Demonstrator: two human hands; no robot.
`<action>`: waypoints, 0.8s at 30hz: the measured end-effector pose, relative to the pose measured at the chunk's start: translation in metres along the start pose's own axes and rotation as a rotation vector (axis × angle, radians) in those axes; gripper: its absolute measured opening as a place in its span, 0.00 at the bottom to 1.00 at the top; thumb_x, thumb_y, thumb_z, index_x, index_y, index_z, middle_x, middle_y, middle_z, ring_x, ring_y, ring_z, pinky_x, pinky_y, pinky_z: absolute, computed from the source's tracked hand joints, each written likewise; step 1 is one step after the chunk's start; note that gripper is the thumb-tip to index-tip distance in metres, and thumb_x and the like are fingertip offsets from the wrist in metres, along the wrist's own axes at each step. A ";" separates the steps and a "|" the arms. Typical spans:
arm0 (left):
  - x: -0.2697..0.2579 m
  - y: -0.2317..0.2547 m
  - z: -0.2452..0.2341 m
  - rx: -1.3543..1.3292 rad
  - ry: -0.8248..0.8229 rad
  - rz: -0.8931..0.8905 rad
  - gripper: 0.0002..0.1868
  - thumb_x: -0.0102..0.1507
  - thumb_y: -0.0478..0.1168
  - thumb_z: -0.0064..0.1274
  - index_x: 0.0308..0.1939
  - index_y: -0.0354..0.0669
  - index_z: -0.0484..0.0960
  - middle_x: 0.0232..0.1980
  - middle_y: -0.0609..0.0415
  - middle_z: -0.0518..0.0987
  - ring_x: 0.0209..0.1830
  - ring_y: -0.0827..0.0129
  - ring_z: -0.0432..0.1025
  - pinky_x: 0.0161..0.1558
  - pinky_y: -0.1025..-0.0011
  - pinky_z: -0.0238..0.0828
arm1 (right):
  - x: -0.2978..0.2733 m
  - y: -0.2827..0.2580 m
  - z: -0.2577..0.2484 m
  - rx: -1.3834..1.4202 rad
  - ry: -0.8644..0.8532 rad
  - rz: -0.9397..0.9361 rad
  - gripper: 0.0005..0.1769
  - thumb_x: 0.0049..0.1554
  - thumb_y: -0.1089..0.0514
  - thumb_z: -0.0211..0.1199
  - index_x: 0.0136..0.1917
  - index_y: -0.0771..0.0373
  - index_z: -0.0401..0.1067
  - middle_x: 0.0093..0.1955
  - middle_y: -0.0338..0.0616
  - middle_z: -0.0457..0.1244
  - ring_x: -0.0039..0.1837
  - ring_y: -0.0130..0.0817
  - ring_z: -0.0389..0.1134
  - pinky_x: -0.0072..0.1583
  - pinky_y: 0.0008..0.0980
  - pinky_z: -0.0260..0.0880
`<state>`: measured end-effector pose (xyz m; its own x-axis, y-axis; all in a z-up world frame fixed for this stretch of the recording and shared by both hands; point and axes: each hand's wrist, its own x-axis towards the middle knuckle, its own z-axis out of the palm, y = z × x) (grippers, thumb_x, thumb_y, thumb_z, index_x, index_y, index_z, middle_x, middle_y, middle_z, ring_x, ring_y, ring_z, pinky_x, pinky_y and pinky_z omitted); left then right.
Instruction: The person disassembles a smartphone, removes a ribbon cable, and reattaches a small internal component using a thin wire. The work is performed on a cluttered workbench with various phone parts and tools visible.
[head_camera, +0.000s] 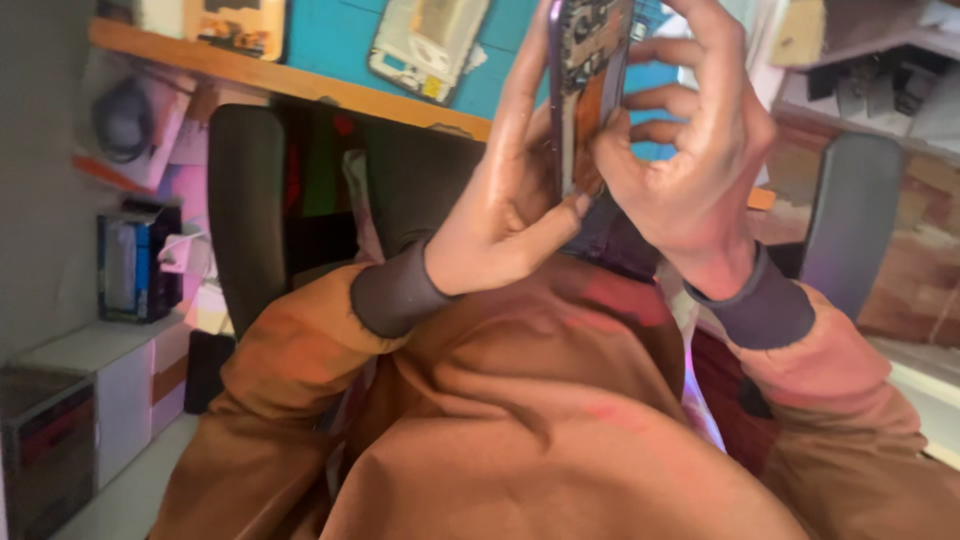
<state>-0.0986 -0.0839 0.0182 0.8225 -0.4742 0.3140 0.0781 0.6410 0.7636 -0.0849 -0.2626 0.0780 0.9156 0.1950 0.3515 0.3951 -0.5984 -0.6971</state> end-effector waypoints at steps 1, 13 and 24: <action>0.000 0.001 -0.002 -0.009 -0.004 -0.030 0.52 0.70 0.17 0.39 0.81 0.58 0.23 0.82 0.52 0.47 0.83 0.69 0.47 0.81 0.69 0.47 | 0.000 0.003 0.000 -0.001 0.005 0.008 0.34 0.58 0.78 0.59 0.75 0.70 0.56 0.61 0.54 0.66 0.54 0.32 0.76 0.50 0.25 0.78; 0.011 0.015 0.006 0.116 0.009 -0.121 0.53 0.62 0.19 0.40 0.81 0.51 0.26 0.81 0.48 0.49 0.71 0.66 0.56 0.68 0.69 0.56 | 0.000 0.017 -0.003 0.029 0.034 0.055 0.26 0.62 0.76 0.60 0.72 0.69 0.62 0.51 0.48 0.66 0.48 0.28 0.75 0.47 0.24 0.76; 0.013 0.025 0.012 0.447 0.222 0.022 0.39 0.72 0.29 0.53 0.78 0.42 0.42 0.80 0.44 0.51 0.73 0.67 0.67 0.68 0.67 0.75 | 0.004 0.016 -0.011 0.368 -0.123 0.219 0.19 0.68 0.76 0.57 0.70 0.72 0.60 0.56 0.51 0.66 0.54 0.30 0.73 0.51 0.23 0.76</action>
<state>-0.0927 -0.0813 0.0477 0.9252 -0.2919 0.2423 -0.1501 0.3048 0.9405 -0.0759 -0.2805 0.0749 0.9739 0.1988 0.1098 0.1710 -0.3236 -0.9306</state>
